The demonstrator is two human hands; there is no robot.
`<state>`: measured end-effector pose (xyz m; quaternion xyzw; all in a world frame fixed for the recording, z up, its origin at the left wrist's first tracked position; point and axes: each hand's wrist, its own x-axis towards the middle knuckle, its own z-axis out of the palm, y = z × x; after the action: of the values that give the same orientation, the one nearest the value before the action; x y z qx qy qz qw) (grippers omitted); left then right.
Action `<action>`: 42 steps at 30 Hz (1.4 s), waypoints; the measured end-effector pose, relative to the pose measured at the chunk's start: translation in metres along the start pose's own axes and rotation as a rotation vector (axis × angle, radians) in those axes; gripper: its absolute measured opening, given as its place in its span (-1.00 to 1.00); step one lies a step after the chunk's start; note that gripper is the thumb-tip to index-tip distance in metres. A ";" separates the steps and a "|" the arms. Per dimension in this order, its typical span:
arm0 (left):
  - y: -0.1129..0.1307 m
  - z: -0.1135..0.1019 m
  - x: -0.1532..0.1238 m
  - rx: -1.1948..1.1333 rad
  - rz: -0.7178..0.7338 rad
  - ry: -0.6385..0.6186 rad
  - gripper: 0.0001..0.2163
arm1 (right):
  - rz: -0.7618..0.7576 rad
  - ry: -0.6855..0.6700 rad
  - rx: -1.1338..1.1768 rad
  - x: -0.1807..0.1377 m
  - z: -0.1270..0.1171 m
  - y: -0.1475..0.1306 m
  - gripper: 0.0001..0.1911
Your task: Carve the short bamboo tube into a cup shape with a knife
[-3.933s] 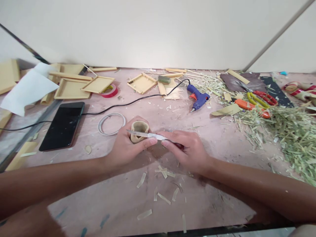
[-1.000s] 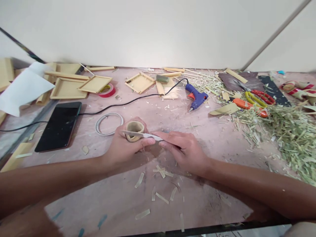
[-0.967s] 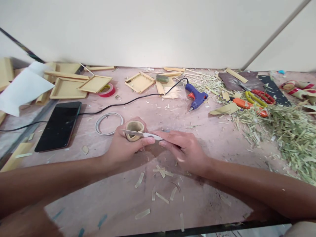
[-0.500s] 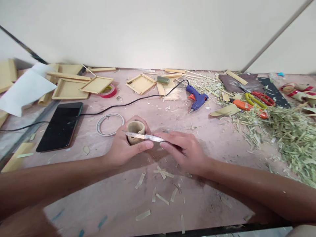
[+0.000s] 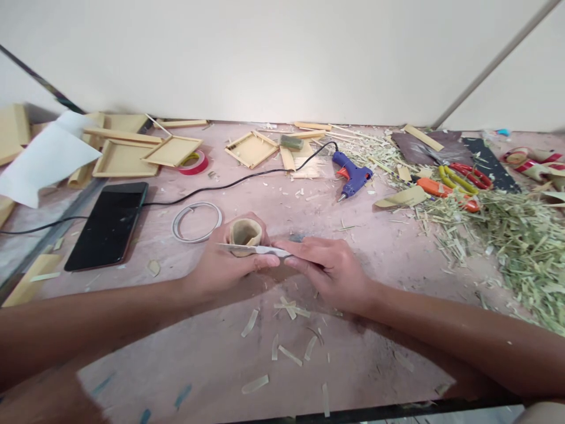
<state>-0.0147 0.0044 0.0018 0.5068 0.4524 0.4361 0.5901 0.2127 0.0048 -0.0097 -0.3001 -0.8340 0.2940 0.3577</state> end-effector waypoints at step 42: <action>0.000 -0.004 0.001 0.109 0.143 -0.024 -0.67 | 0.109 0.149 0.030 0.003 -0.002 -0.007 -0.68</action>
<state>-0.0184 0.0064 0.0015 0.5744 0.4312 0.4455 0.5345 0.2104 0.0035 -0.0024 -0.3607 -0.7830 0.3025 0.4067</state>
